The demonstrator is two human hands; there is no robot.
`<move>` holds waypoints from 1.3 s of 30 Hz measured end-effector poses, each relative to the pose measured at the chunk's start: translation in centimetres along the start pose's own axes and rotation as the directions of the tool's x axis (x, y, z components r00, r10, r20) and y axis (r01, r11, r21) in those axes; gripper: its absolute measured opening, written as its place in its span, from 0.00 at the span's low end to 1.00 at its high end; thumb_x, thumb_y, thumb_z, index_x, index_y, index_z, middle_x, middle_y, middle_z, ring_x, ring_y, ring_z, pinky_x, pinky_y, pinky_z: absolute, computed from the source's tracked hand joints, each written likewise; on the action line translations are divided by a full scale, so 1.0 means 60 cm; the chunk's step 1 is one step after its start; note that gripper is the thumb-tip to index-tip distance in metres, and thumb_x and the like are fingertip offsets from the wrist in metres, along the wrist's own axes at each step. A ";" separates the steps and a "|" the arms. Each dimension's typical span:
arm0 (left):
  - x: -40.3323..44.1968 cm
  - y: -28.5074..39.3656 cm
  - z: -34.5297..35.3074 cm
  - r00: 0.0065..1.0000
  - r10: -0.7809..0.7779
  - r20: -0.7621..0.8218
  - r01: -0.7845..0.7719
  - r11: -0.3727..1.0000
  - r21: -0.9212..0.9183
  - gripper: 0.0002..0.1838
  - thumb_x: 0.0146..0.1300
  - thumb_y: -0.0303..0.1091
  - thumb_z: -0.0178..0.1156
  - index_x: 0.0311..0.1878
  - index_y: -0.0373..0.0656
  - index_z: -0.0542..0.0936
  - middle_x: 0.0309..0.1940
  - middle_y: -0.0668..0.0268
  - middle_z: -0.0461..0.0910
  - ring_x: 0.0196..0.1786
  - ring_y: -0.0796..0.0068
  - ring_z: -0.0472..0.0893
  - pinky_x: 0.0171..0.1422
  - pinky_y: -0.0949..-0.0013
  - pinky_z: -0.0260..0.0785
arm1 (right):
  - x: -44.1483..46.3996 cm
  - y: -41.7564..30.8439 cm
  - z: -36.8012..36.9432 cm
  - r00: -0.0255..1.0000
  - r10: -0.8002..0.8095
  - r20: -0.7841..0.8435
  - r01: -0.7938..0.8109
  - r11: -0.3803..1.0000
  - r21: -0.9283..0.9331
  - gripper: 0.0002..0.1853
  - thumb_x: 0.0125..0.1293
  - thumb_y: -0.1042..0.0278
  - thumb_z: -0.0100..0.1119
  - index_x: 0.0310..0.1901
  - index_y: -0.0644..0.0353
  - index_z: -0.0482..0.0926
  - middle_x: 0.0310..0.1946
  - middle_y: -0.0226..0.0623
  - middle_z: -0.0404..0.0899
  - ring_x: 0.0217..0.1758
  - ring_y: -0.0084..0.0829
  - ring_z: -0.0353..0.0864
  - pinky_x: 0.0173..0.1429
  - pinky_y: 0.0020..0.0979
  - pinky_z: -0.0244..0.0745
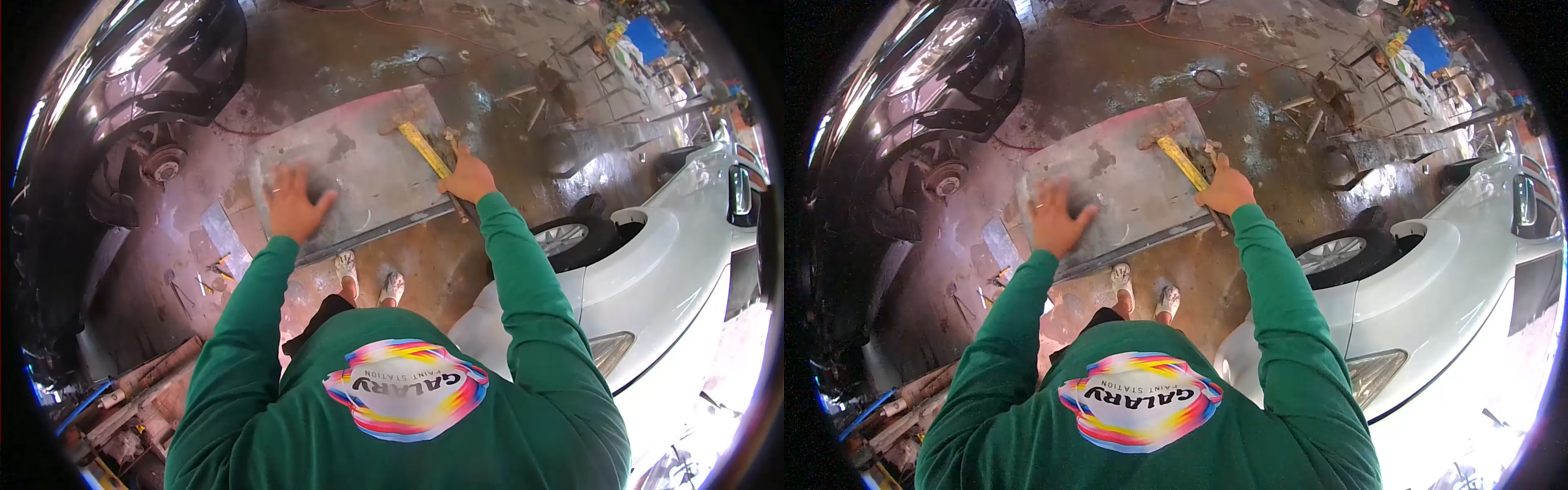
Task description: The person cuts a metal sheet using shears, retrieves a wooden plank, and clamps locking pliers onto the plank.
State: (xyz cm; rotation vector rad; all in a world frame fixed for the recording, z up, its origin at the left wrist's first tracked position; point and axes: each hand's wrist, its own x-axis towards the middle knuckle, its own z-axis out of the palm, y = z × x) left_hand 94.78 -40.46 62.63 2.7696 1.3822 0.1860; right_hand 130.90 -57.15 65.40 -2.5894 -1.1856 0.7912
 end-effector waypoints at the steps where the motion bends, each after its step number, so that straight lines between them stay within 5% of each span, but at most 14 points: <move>1: -0.013 -0.013 0.006 0.981 -0.162 -0.107 0.169 0.984 0.063 0.57 0.67 0.73 0.64 0.87 0.43 0.59 0.86 0.42 0.58 0.90 0.42 0.52 0.90 0.35 0.45 | -0.001 0.002 0.000 1.000 0.007 0.007 -0.007 1.000 0.000 0.59 0.49 0.53 0.84 0.78 0.67 0.58 0.56 0.63 0.86 0.61 0.61 0.87 0.65 0.53 0.82; 2: -0.029 -0.035 0.008 0.982 -0.160 -0.095 0.167 0.984 0.062 0.57 0.67 0.73 0.64 0.87 0.43 0.59 0.86 0.42 0.58 0.90 0.42 0.52 0.90 0.35 0.45 | -0.005 0.005 0.000 1.000 -0.004 0.007 0.004 1.000 -0.001 0.60 0.49 0.53 0.84 0.78 0.68 0.57 0.56 0.63 0.86 0.61 0.61 0.87 0.65 0.52 0.82; 4: -0.051 -0.088 0.017 0.842 -0.540 -0.006 0.484 0.760 -0.435 0.60 0.63 0.70 0.72 0.86 0.36 0.61 0.83 0.43 0.65 0.85 0.43 0.63 0.88 0.45 0.54 | -0.002 0.016 0.001 1.000 -0.018 0.009 0.018 1.000 -0.001 0.61 0.48 0.52 0.84 0.78 0.69 0.57 0.56 0.63 0.86 0.62 0.61 0.87 0.66 0.52 0.82; 5: -0.057 -0.111 0.025 0.838 -0.546 -0.004 0.491 0.758 -0.430 0.60 0.63 0.70 0.72 0.86 0.36 0.61 0.83 0.43 0.65 0.85 0.43 0.63 0.88 0.45 0.54 | 0.000 0.018 0.004 1.000 -0.017 0.002 0.017 1.000 -0.012 0.62 0.48 0.52 0.84 0.79 0.70 0.56 0.55 0.63 0.86 0.62 0.61 0.87 0.66 0.52 0.82; 6: -0.054 -0.136 0.035 0.761 -0.534 0.368 0.616 0.419 -0.667 0.63 0.60 0.70 0.74 0.84 0.31 0.62 0.83 0.43 0.64 0.85 0.43 0.62 0.88 0.45 0.52 | 0.004 0.015 0.007 1.000 -0.021 -0.005 0.021 1.000 -0.024 0.63 0.48 0.52 0.84 0.80 0.71 0.55 0.55 0.64 0.86 0.62 0.61 0.87 0.66 0.51 0.82; 7: -0.048 -0.156 0.044 0.660 -0.339 0.671 0.713 0.000 -0.701 0.66 0.58 0.70 0.77 0.82 0.25 0.63 0.83 0.43 0.64 0.85 0.44 0.62 0.88 0.45 0.50 | 0.007 0.009 0.009 1.000 -0.031 -0.002 0.031 0.999 -0.023 0.63 0.48 0.52 0.84 0.80 0.71 0.55 0.55 0.64 0.86 0.62 0.61 0.87 0.66 0.51 0.82; 13: -0.032 -0.221 0.098 0.546 -0.522 0.655 0.742 -0.062 -0.667 0.59 0.56 0.70 0.79 0.77 0.30 0.74 0.76 0.49 0.75 0.77 0.53 0.75 0.83 0.47 0.61 | 0.010 -0.023 0.019 0.998 -0.057 -0.012 0.058 0.998 0.014 0.60 0.49 0.52 0.83 0.77 0.71 0.57 0.54 0.63 0.87 0.61 0.61 0.87 0.66 0.51 0.82; 16: -0.054 -0.284 0.100 0.576 -0.456 0.678 0.704 -0.144 -0.695 0.56 0.56 0.70 0.79 0.75 0.32 0.77 0.73 0.51 0.78 0.73 0.53 0.78 0.80 0.47 0.65 | 0.005 -0.075 0.045 0.997 -0.074 0.004 0.074 0.997 0.004 0.56 0.50 0.52 0.82 0.75 0.69 0.59 0.53 0.62 0.87 0.61 0.59 0.87 0.65 0.51 0.83; 22: -0.062 -0.360 -0.003 0.590 -0.630 0.506 0.665 0.023 -0.746 0.53 0.60 0.70 0.75 0.73 0.29 0.79 0.70 0.53 0.82 0.70 0.60 0.80 0.77 0.60 0.69 | 0.028 -0.247 0.086 0.994 -0.093 0.055 0.094 0.995 -0.020 0.53 0.54 0.52 0.80 0.74 0.69 0.60 0.54 0.60 0.88 0.60 0.58 0.88 0.64 0.51 0.83; 30: -0.049 -0.419 0.010 0.514 -0.727 0.455 0.809 0.235 -0.538 0.60 0.58 0.79 0.69 0.63 0.19 0.82 0.60 0.41 0.87 0.64 0.50 0.85 0.71 0.58 0.73 | 0.038 -0.288 0.099 0.991 -0.132 0.030 0.134 0.989 -0.067 0.58 0.49 0.51 0.82 0.76 0.71 0.59 0.53 0.62 0.88 0.59 0.59 0.88 0.66 0.49 0.83; 33: -0.066 -0.392 0.017 0.520 -0.828 0.210 0.771 0.349 -0.533 0.61 0.56 0.82 0.68 0.59 0.19 0.84 0.59 0.31 0.85 0.68 0.38 0.83 0.73 0.51 0.73 | 0.036 -0.259 0.109 0.980 -0.197 -0.034 0.197 0.980 -0.010 0.58 0.48 0.52 0.83 0.75 0.71 0.60 0.52 0.64 0.87 0.59 0.61 0.88 0.66 0.50 0.82; 39: -0.054 -0.415 -0.007 0.534 -0.793 0.293 0.761 0.300 -0.575 0.55 0.58 0.78 0.69 0.61 0.24 0.85 0.59 0.33 0.86 0.66 0.37 0.84 0.73 0.50 0.73 | 0.042 -0.288 0.113 0.986 -0.163 -0.024 0.163 0.987 -0.009 0.63 0.48 0.55 0.83 0.80 0.73 0.55 0.54 0.65 0.87 0.61 0.61 0.87 0.67 0.50 0.80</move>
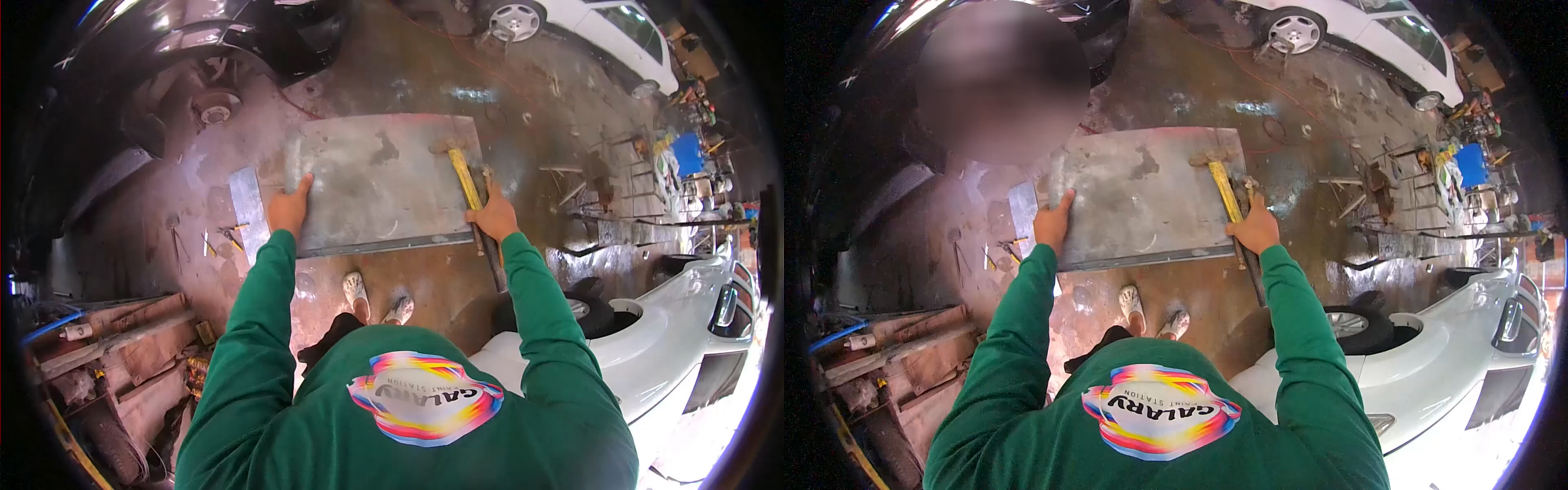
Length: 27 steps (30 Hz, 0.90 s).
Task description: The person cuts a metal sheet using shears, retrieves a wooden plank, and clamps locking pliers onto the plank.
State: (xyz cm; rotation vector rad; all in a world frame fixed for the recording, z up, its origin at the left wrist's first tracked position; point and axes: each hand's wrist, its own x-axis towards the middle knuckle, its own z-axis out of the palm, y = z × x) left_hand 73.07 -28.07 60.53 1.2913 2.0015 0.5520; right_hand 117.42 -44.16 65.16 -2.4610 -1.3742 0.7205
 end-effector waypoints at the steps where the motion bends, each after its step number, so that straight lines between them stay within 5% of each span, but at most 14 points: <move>1: 0.000 -0.002 -0.002 1.000 0.002 -0.004 -0.002 1.000 -0.009 0.55 0.58 0.78 0.69 0.61 0.24 0.85 0.59 0.33 0.86 0.66 0.37 0.84 0.73 0.50 0.73 | -0.004 -0.009 0.000 1.000 0.024 -0.006 -0.024 0.999 -0.027 0.64 0.47 0.55 0.83 0.81 0.73 0.54 0.54 0.65 0.87 0.62 0.61 0.87 0.68 0.49 0.80; 3: 0.002 -0.001 -0.004 1.000 0.013 0.023 -0.011 0.998 -0.055 0.54 0.59 0.77 0.69 0.61 0.24 0.85 0.58 0.35 0.86 0.66 0.38 0.84 0.72 0.50 0.74 | -0.006 -0.018 -0.004 0.999 0.044 0.027 -0.044 0.999 -0.018 0.64 0.47 0.54 0.83 0.82 0.72 0.55 0.61 0.67 0.83 0.67 0.60 0.84 0.72 0.48 0.78; 6: -0.001 0.005 -0.014 0.999 0.008 0.044 -0.005 0.997 -0.078 0.54 0.60 0.74 0.71 0.63 0.23 0.83 0.59 0.36 0.86 0.65 0.40 0.85 0.71 0.51 0.74 | -0.003 -0.007 0.008 0.999 0.030 -0.016 -0.031 0.999 -0.024 0.64 0.48 0.54 0.83 0.83 0.68 0.57 0.81 0.65 0.63 0.81 0.58 0.70 0.81 0.46 0.70; 10: 0.010 -0.016 -0.005 0.997 0.080 -0.006 -0.080 0.990 -0.117 0.53 0.61 0.71 0.71 0.68 0.24 0.80 0.63 0.35 0.84 0.68 0.39 0.83 0.75 0.51 0.73 | 0.010 0.001 0.024 0.998 0.060 -0.036 -0.063 0.993 -0.096 0.64 0.47 0.53 0.84 0.84 0.64 0.58 0.82 0.61 0.63 0.84 0.60 0.64 0.85 0.47 0.65; 13: 0.014 -0.045 0.003 0.995 0.084 0.052 -0.070 0.969 -0.238 0.51 0.67 0.67 0.68 0.75 0.27 0.74 0.70 0.34 0.78 0.74 0.40 0.78 0.79 0.50 0.70 | 0.016 0.045 0.033 0.996 -0.066 -0.063 0.059 0.992 -0.108 0.62 0.48 0.56 0.84 0.84 0.63 0.60 0.81 0.60 0.64 0.82 0.59 0.66 0.85 0.47 0.65; 16: 0.041 -0.160 -0.016 0.993 -0.054 0.108 0.098 0.882 -0.461 0.51 0.66 0.69 0.68 0.75 0.30 0.75 0.70 0.35 0.78 0.75 0.41 0.78 0.78 0.51 0.71 | 0.035 0.049 0.033 0.982 -0.188 0.009 0.188 0.982 0.013 0.63 0.48 0.65 0.83 0.85 0.67 0.56 0.81 0.62 0.62 0.84 0.60 0.63 0.86 0.47 0.62; 17: 0.053 -0.229 -0.018 0.991 -0.089 0.102 0.129 0.852 -0.508 0.50 0.66 0.69 0.68 0.75 0.31 0.75 0.70 0.36 0.79 0.74 0.41 0.79 0.77 0.51 0.71 | 0.019 0.021 0.024 0.993 -0.115 0.040 0.113 0.992 0.064 0.64 0.48 0.66 0.83 0.85 0.67 0.54 0.82 0.63 0.61 0.84 0.60 0.63 0.86 0.46 0.62; 18: 0.053 -0.320 -0.023 0.988 0.056 0.142 -0.015 0.960 -0.280 0.49 0.66 0.69 0.68 0.73 0.32 0.77 0.68 0.38 0.81 0.72 0.42 0.80 0.76 0.50 0.72 | 0.002 0.005 0.012 0.998 -0.026 0.062 0.019 0.994 0.107 0.64 0.48 0.67 0.82 0.86 0.67 0.52 0.82 0.64 0.59 0.84 0.61 0.62 0.85 0.46 0.62; 20: -0.056 -0.385 -0.102 0.991 -0.075 0.115 0.069 0.996 0.048 0.45 0.66 0.71 0.66 0.67 0.36 0.83 0.62 0.43 0.86 0.64 0.43 0.85 0.71 0.49 0.75 | 0.002 0.004 0.010 0.998 -0.026 0.064 0.021 0.997 0.074 0.65 0.48 0.67 0.82 0.86 0.67 0.52 0.83 0.64 0.58 0.85 0.61 0.61 0.86 0.45 0.62; 21: -0.120 -0.457 -0.130 0.997 -0.018 0.075 0.004 0.983 0.186 0.43 0.67 0.72 0.65 0.65 0.38 0.84 0.61 0.44 0.86 0.63 0.43 0.85 0.70 0.49 0.76 | 0.003 0.003 0.014 0.998 0.010 0.054 -0.013 0.999 0.050 0.65 0.49 0.66 0.82 0.86 0.67 0.52 0.83 0.64 0.57 0.85 0.62 0.60 0.86 0.45 0.62; 22: -0.158 -0.583 -0.135 0.979 -0.054 0.196 0.001 0.965 0.262 0.43 0.66 0.71 0.65 0.65 0.37 0.84 0.62 0.43 0.85 0.64 0.42 0.84 0.71 0.48 0.76 | -0.002 0.001 0.011 0.999 -0.006 0.048 0.004 0.999 0.035 0.64 0.49 0.66 0.82 0.86 0.69 0.52 0.83 0.65 0.57 0.86 0.62 0.59 0.86 0.45 0.61; 24: -0.350 -0.678 -0.205 0.947 -0.321 -0.012 0.301 0.874 0.381 0.41 0.65 0.67 0.68 0.64 0.36 0.84 0.62 0.41 0.85 0.65 0.41 0.84 0.71 0.48 0.77 | -0.002 -0.001 0.010 0.997 -0.065 0.052 0.066 0.998 -0.008 0.64 0.49 0.67 0.82 0.85 0.70 0.52 0.82 0.66 0.59 0.85 0.61 0.60 0.86 0.45 0.61; 26: -0.527 -0.784 -0.238 0.744 -0.668 -0.016 0.614 0.674 0.411 0.39 0.69 0.63 0.65 0.66 0.35 0.82 0.64 0.42 0.84 0.68 0.43 0.84 0.73 0.49 0.76 | 0.004 0.012 0.004 0.988 -0.142 0.068 0.145 0.988 -0.047 0.64 0.49 0.67 0.82 0.85 0.71 0.52 0.81 0.67 0.61 0.85 0.61 0.61 0.86 0.45 0.61; 27: -0.629 -0.822 -0.235 0.744 -0.664 -0.066 0.589 0.607 0.533 0.39 0.73 0.67 0.59 0.62 0.35 0.87 0.61 0.42 0.86 0.64 0.43 0.85 0.70 0.49 0.77 | 0.020 0.030 0.003 0.988 -0.144 0.058 0.149 0.985 -0.086 0.62 0.49 0.68 0.81 0.84 0.73 0.54 0.79 0.67 0.63 0.83 0.62 0.63 0.85 0.46 0.63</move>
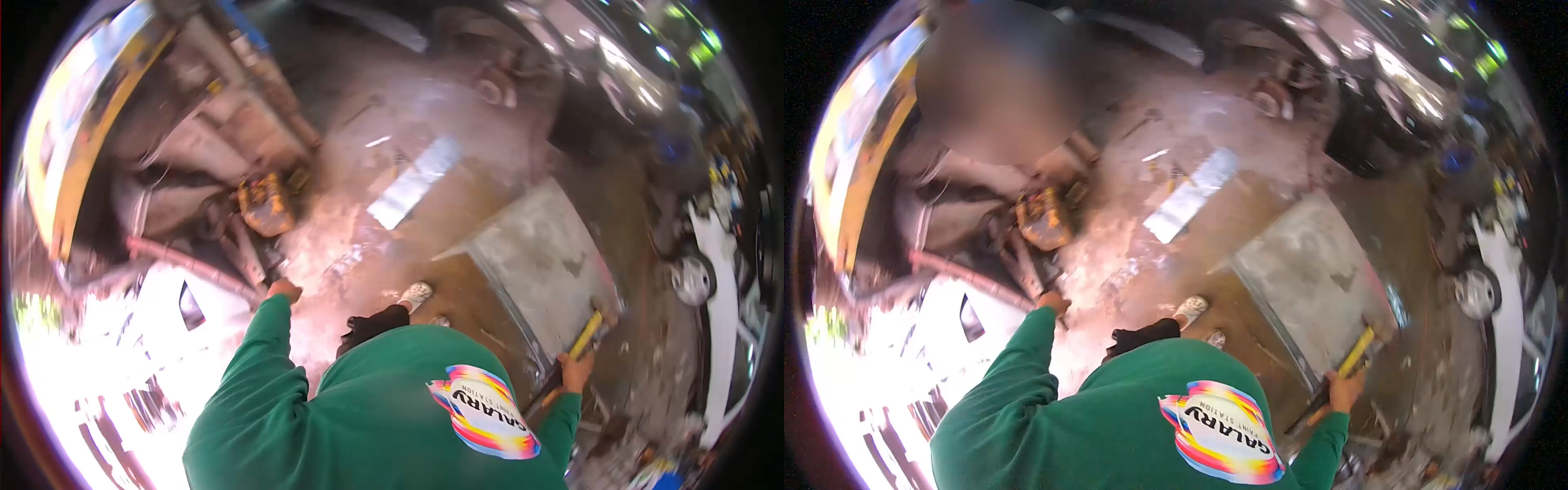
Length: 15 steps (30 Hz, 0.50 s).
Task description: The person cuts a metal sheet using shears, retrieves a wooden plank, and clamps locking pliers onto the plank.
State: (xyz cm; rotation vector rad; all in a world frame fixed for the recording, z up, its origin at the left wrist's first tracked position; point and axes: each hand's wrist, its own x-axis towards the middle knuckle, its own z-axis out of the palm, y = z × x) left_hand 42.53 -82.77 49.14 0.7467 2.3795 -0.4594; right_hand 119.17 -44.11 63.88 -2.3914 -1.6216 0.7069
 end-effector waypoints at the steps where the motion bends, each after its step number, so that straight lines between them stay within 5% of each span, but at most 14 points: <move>1: -0.059 -0.060 0.035 0.995 -0.081 0.061 0.078 0.996 0.049 0.40 0.75 0.68 0.56 0.60 0.35 0.88 0.61 0.44 0.87 0.66 0.47 0.86 0.71 0.50 0.77 | 0.014 -0.006 0.007 1.000 -0.014 -0.002 0.014 0.999 -0.038 0.60 0.49 0.70 0.80 0.83 0.75 0.55 0.78 0.68 0.65 0.81 0.62 0.66 0.84 0.47 0.65; 4: -0.212 -0.159 0.143 0.936 -0.240 0.257 0.228 0.971 0.077 0.38 0.77 0.68 0.54 0.63 0.39 0.88 0.60 0.49 0.88 0.67 0.50 0.85 0.71 0.50 0.77 | -0.017 -0.076 -0.027 0.994 -0.077 0.080 0.079 0.996 -0.027 0.57 0.48 0.73 0.78 0.81 0.76 0.58 0.75 0.65 0.69 0.76 0.59 0.73 0.81 0.45 0.68; 7: -0.291 -0.147 0.242 0.912 -0.144 0.385 0.195 0.976 -0.095 0.36 0.73 0.67 0.57 0.61 0.42 0.89 0.60 0.52 0.89 0.66 0.50 0.86 0.71 0.51 0.77 | -0.020 -0.081 -0.048 0.986 -0.148 0.079 0.139 0.984 0.111 0.54 0.48 0.77 0.74 0.79 0.77 0.60 0.73 0.59 0.72 0.72 0.52 0.77 0.76 0.42 0.72; 10: -0.275 -0.091 0.327 0.896 -0.002 0.445 0.134 0.954 -0.266 0.36 0.69 0.68 0.62 0.53 0.40 0.92 0.60 0.46 0.88 0.65 0.47 0.86 0.71 0.50 0.77 | 0.022 -0.056 -0.061 0.942 -0.126 0.312 0.049 0.969 0.242 0.51 0.50 0.78 0.68 0.79 0.74 0.61 0.70 0.52 0.74 0.69 0.45 0.77 0.72 0.38 0.71; 12: -0.276 -0.020 0.291 0.954 0.054 0.295 0.061 0.927 -0.369 0.36 0.68 0.67 0.64 0.49 0.36 0.92 0.58 0.43 0.88 0.64 0.46 0.86 0.70 0.48 0.76 | 0.045 -0.045 -0.058 0.893 -0.234 0.385 0.035 0.888 0.459 0.47 0.54 0.76 0.65 0.80 0.71 0.63 0.67 0.45 0.75 0.64 0.41 0.78 0.70 0.36 0.72; 14: -0.209 0.014 0.330 0.927 0.373 0.033 -0.332 0.859 -0.391 0.33 0.66 0.64 0.65 0.50 0.37 0.91 0.57 0.44 0.88 0.62 0.43 0.86 0.70 0.48 0.77 | 0.042 -0.078 -0.047 0.880 -0.237 0.411 0.034 0.895 0.444 0.41 0.57 0.72 0.65 0.75 0.68 0.69 0.63 0.41 0.76 0.59 0.39 0.78 0.68 0.37 0.72; 15: -0.233 0.019 0.264 0.948 0.318 -0.007 -0.278 0.818 -0.504 0.33 0.66 0.63 0.66 0.52 0.38 0.91 0.57 0.44 0.88 0.62 0.43 0.86 0.70 0.48 0.77 | -0.015 -0.134 -0.058 0.902 -0.162 0.401 -0.062 0.869 0.491 0.38 0.58 0.69 0.65 0.72 0.67 0.70 0.61 0.40 0.76 0.59 0.39 0.78 0.68 0.38 0.72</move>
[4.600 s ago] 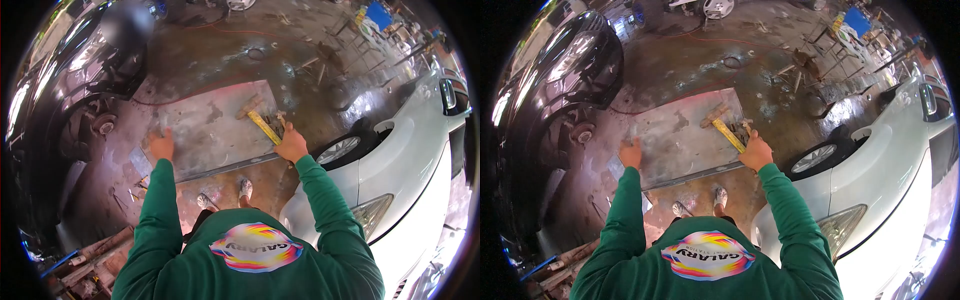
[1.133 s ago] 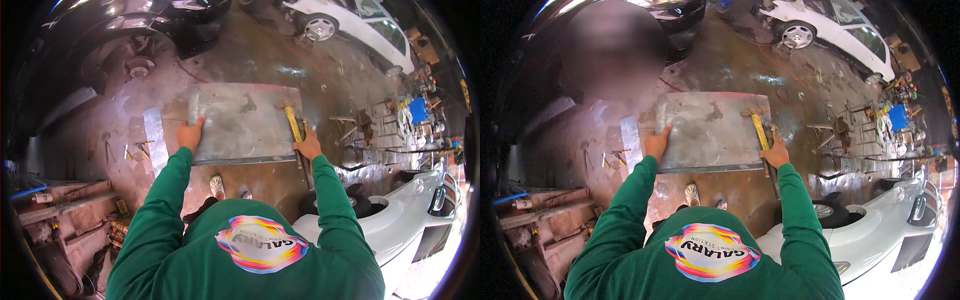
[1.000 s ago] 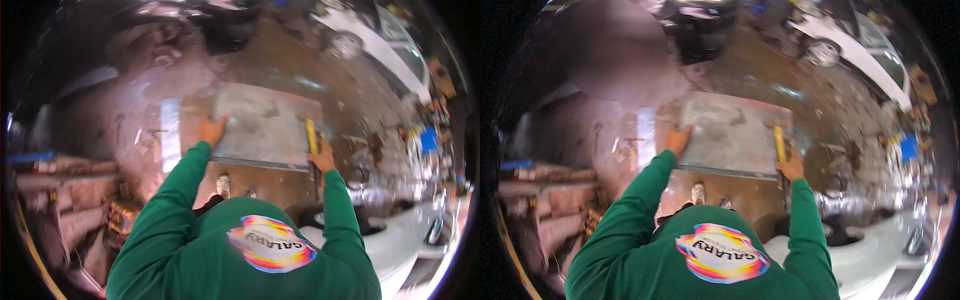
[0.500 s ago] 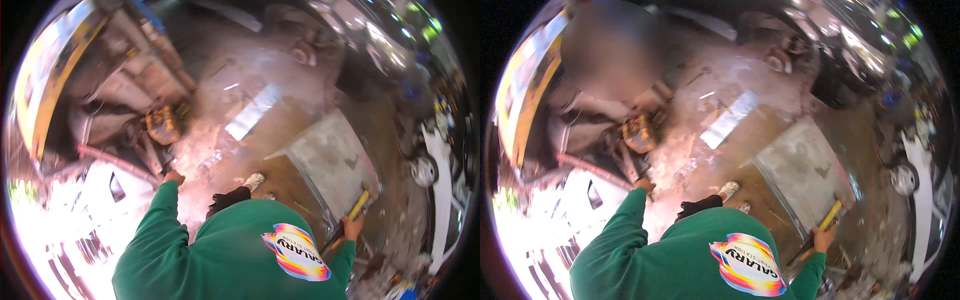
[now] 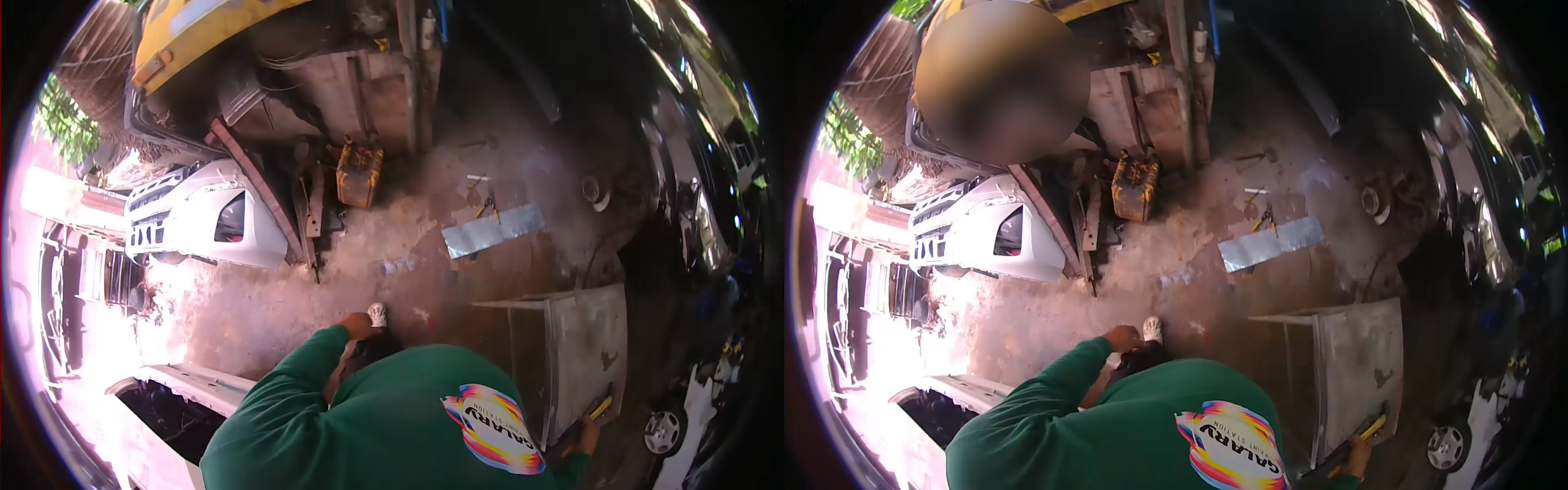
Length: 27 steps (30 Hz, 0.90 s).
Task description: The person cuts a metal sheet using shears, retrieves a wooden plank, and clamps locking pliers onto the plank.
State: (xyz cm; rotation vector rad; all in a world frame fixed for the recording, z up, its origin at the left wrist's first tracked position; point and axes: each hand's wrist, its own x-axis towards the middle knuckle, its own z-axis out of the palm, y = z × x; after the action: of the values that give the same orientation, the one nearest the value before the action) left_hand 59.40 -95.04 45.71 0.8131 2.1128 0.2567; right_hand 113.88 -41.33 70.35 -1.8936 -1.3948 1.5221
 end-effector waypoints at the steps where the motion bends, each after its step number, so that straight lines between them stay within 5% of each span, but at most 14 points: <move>1: -0.039 0.073 -0.078 0.998 -0.031 -0.064 0.022 0.991 -0.129 0.32 0.66 0.61 0.67 0.55 0.39 0.90 0.57 0.44 0.88 0.62 0.42 0.86 0.70 0.48 0.77 | -0.041 -0.037 0.038 0.997 0.068 -0.046 -0.063 0.994 0.093 0.35 0.58 0.67 0.66 0.69 0.66 0.72 0.59 0.39 0.76 0.58 0.38 0.77 0.68 0.39 0.72; 6: -0.025 -0.030 -0.187 0.963 -0.145 -0.225 0.058 0.934 -0.354 0.32 0.66 0.58 0.69 0.63 0.43 0.87 0.58 0.45 0.88 0.63 0.42 0.86 0.69 0.48 0.78 | -0.037 -0.064 0.127 0.991 0.136 -0.018 -0.129 0.966 0.222 0.33 0.60 0.60 0.66 0.67 0.64 0.73 0.54 0.41 0.78 0.58 0.44 0.79 0.68 0.42 0.72; 8: -0.058 -0.109 -0.238 0.925 -0.255 -0.283 0.138 0.916 -0.377 0.34 0.66 0.59 0.70 0.63 0.39 0.86 0.58 0.45 0.89 0.63 0.43 0.86 0.70 0.49 0.77 | -0.074 -0.085 0.178 0.998 0.062 0.018 -0.063 0.992 0.106 0.19 0.62 0.53 0.71 0.50 0.54 0.81 0.40 0.29 0.80 0.42 0.32 0.81 0.49 0.37 0.77; 12: -0.103 -0.327 -0.264 0.856 -0.441 -0.270 0.378 0.890 -0.255 0.36 0.68 0.61 0.69 0.62 0.36 0.86 0.61 0.46 0.87 0.66 0.43 0.84 0.72 0.49 0.77 | -0.120 -0.104 0.290 0.983 -0.086 0.163 0.043 0.966 0.253 0.15 0.62 0.54 0.71 0.44 0.53 0.80 0.35 0.27 0.79 0.34 0.30 0.79 0.39 0.33 0.76; 14: -0.129 -0.380 -0.296 0.863 -0.446 -0.238 0.396 0.889 -0.232 0.36 0.68 0.61 0.68 0.62 0.36 0.86 0.62 0.46 0.86 0.67 0.43 0.84 0.72 0.50 0.77 | -0.201 -0.178 0.395 0.958 -0.087 0.272 0.025 0.974 0.225 0.37 0.59 0.64 0.67 0.71 0.64 0.72 0.54 0.45 0.82 0.61 0.45 0.83 0.68 0.42 0.78; 18: -0.158 -0.393 -0.351 0.855 -0.472 -0.213 0.404 0.865 -0.297 0.38 0.67 0.64 0.69 0.64 0.36 0.85 0.63 0.46 0.86 0.68 0.44 0.84 0.72 0.51 0.77 | -0.271 -0.244 0.550 0.876 -0.163 0.454 0.062 0.971 0.229 0.38 0.57 0.69 0.68 0.73 0.65 0.72 0.57 0.43 0.83 0.61 0.44 0.84 0.68 0.40 0.81; 20: -0.123 -0.363 -0.383 0.866 -0.445 -0.226 0.356 0.868 -0.345 0.40 0.67 0.65 0.69 0.65 0.36 0.85 0.63 0.46 0.86 0.68 0.44 0.84 0.72 0.50 0.77 | -0.300 -0.280 0.619 0.786 -0.268 0.557 0.214 0.963 0.161 0.42 0.56 0.67 0.71 0.75 0.62 0.71 0.58 0.34 0.83 0.61 0.34 0.84 0.69 0.34 0.78; 23: -0.069 -0.280 -0.418 0.946 -0.270 -0.180 0.191 0.911 -0.364 0.43 0.65 0.67 0.70 0.69 0.38 0.83 0.63 0.44 0.86 0.69 0.43 0.83 0.75 0.51 0.75 | -0.285 -0.319 0.685 0.666 -0.259 0.700 0.377 0.926 -0.016 0.45 0.55 0.71 0.71 0.78 0.63 0.69 0.64 0.35 0.81 0.67 0.33 0.80 0.74 0.33 0.74; 27: -0.016 -0.118 -0.471 0.984 0.023 -0.176 -0.115 0.837 -0.536 0.43 0.67 0.64 0.72 0.73 0.38 0.79 0.64 0.47 0.85 0.66 0.47 0.85 0.71 0.55 0.76 | -0.312 -0.394 0.806 0.478 -0.189 0.858 0.315 0.949 0.033 0.49 0.56 0.77 0.78 0.81 0.63 0.65 0.71 0.34 0.75 0.75 0.30 0.73 0.81 0.34 0.64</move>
State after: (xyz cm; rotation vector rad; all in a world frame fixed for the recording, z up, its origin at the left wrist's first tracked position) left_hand 34.77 -98.28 60.94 0.5338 2.0001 0.9482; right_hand 61.20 -60.56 80.49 -0.8100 -2.0763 2.3795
